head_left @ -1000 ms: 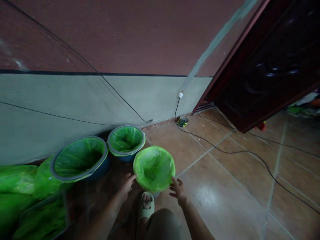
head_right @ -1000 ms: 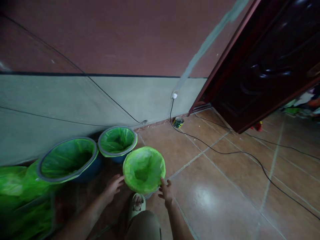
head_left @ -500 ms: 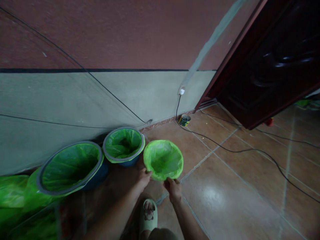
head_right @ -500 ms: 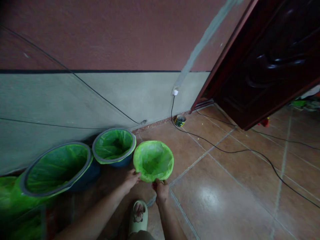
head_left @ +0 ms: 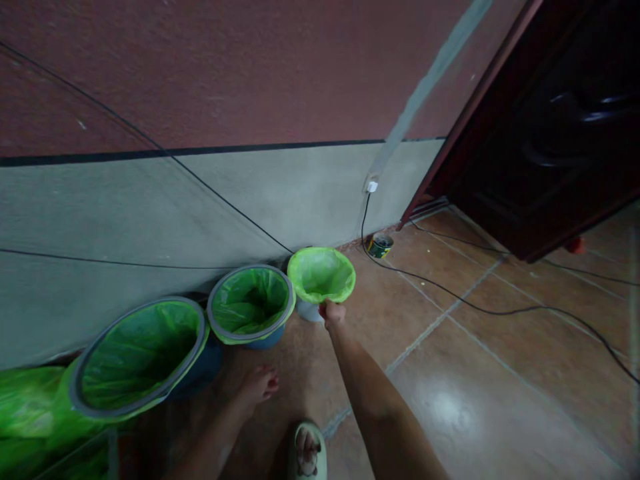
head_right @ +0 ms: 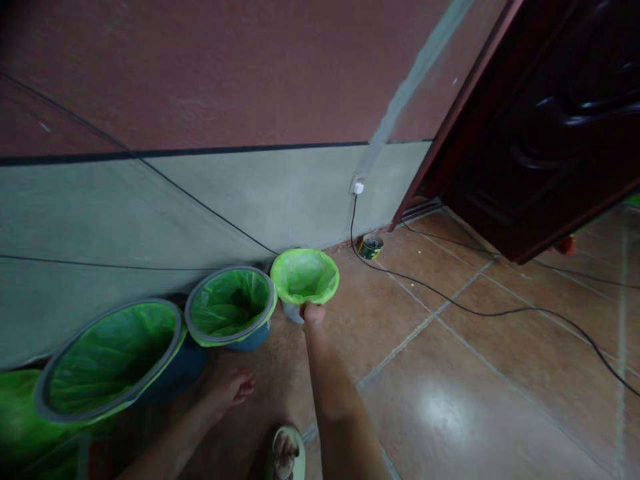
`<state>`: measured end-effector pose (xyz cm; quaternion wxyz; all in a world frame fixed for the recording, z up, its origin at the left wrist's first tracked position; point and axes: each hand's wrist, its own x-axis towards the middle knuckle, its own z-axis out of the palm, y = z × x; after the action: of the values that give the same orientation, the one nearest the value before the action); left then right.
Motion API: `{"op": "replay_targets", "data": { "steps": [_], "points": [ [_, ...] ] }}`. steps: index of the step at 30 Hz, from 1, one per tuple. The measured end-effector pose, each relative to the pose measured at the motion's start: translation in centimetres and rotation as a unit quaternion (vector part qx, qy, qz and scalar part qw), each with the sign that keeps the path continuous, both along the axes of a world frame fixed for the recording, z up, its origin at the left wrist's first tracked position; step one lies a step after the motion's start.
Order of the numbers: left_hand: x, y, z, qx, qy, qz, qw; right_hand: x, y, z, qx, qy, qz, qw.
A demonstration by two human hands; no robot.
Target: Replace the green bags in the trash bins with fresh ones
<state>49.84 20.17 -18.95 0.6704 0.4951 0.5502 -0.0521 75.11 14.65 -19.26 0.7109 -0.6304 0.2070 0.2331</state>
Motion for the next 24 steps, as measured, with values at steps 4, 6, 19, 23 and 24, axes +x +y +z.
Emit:
{"op": "replay_targets", "data": {
  "steps": [4,6,19,23,24],
  "points": [
    [-1.6,0.3,0.0,0.001,0.014,0.005,1.0,-0.8,0.7,0.7,0.041,0.008,0.021,0.999],
    [-2.3,0.3,0.4,0.004,0.007,0.006,1.0,-1.8,-0.2,0.8,0.052,0.013,0.037,0.998],
    [-15.4,4.1,6.3,0.021,-0.032,0.144,0.989,-15.1,-6.9,0.9,-0.067,0.067,0.28,0.955],
    [-19.8,5.7,7.0,0.031,-0.053,0.24,0.969,-15.6,-2.3,3.7,-0.085,0.015,0.35,0.933],
    [-20.7,5.8,7.1,0.034,-0.047,0.25,0.967,-15.9,-1.3,4.0,-0.097,-0.004,0.364,0.926]
  ]
}}
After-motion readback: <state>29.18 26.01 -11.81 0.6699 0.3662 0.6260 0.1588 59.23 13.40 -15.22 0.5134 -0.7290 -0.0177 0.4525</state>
